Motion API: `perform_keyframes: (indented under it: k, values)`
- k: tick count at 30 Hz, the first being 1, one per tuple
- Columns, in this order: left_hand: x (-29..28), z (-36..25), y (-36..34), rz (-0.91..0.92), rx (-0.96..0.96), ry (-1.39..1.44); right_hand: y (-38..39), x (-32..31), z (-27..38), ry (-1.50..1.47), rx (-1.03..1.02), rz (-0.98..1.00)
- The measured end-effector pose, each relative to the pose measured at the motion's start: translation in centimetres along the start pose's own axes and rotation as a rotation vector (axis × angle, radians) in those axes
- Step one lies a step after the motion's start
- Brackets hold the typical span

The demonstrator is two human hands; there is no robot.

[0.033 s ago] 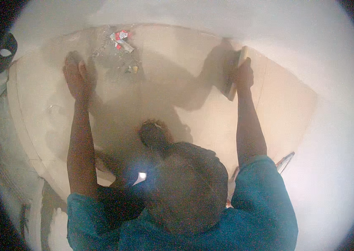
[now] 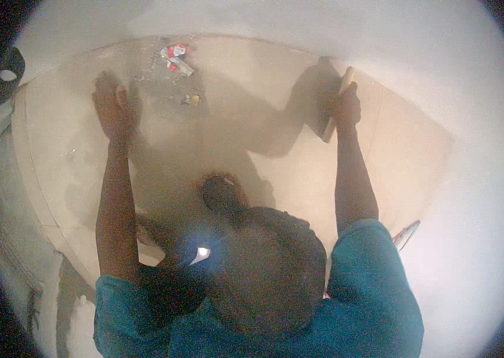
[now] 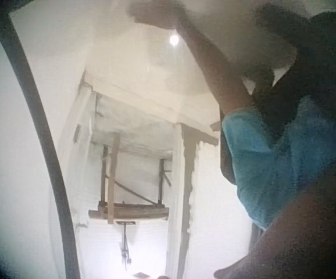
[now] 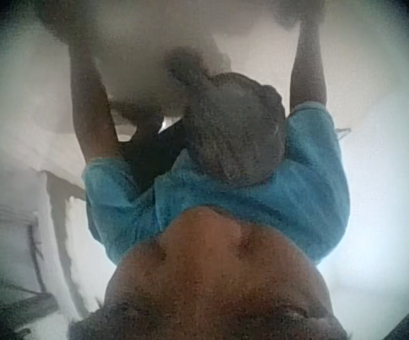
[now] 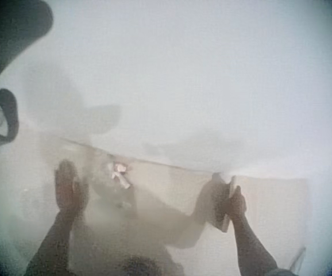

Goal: The person applies grout to tiled floor surfaces using a grout float, spreading and smoothing the material between tiles. The person occasionally wipes excess grout from the tiles with a hand or cloth.

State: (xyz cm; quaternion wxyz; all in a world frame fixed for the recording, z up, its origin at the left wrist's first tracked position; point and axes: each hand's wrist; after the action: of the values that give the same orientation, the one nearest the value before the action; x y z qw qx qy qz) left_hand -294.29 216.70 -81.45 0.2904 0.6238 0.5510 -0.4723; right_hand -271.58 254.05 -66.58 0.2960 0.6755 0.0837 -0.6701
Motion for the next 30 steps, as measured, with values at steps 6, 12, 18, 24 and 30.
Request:
perform_keyframes:
  k: [6,12,18,24,30]
  values:
    - [3.4,-2.2,-2.2,0.044,0.054,0.037,-1.1,7.7,9.5,0.104,-0.220,0.109]
    - [5.3,-4.8,-3.5,0.106,0.082,0.064,3.7,8.4,23.9,-0.101,-0.634,0.118]
    - [4.9,-3.5,-5.4,0.128,0.011,0.406,0.9,8.0,17.3,-0.428,-0.579,0.002]
    - [5.9,-3.8,-7.0,0.036,0.030,0.299,4.7,10.5,0.2,-0.900,-0.067,-0.015]
    - [6.7,-6.3,-6.8,0.124,0.085,0.366,1.7,16.0,9.5,-1.033,-0.246,-0.055]
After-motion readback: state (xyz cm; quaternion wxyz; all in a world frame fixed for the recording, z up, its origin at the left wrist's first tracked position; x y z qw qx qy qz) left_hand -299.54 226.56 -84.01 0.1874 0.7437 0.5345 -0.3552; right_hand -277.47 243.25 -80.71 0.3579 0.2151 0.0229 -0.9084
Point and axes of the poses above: each hand's wrist, its own y-axis away from the middle knuckle, its own x-axis out of the palm, z = x × y, and after that the axes turned 13 degrees about -x, right-handed
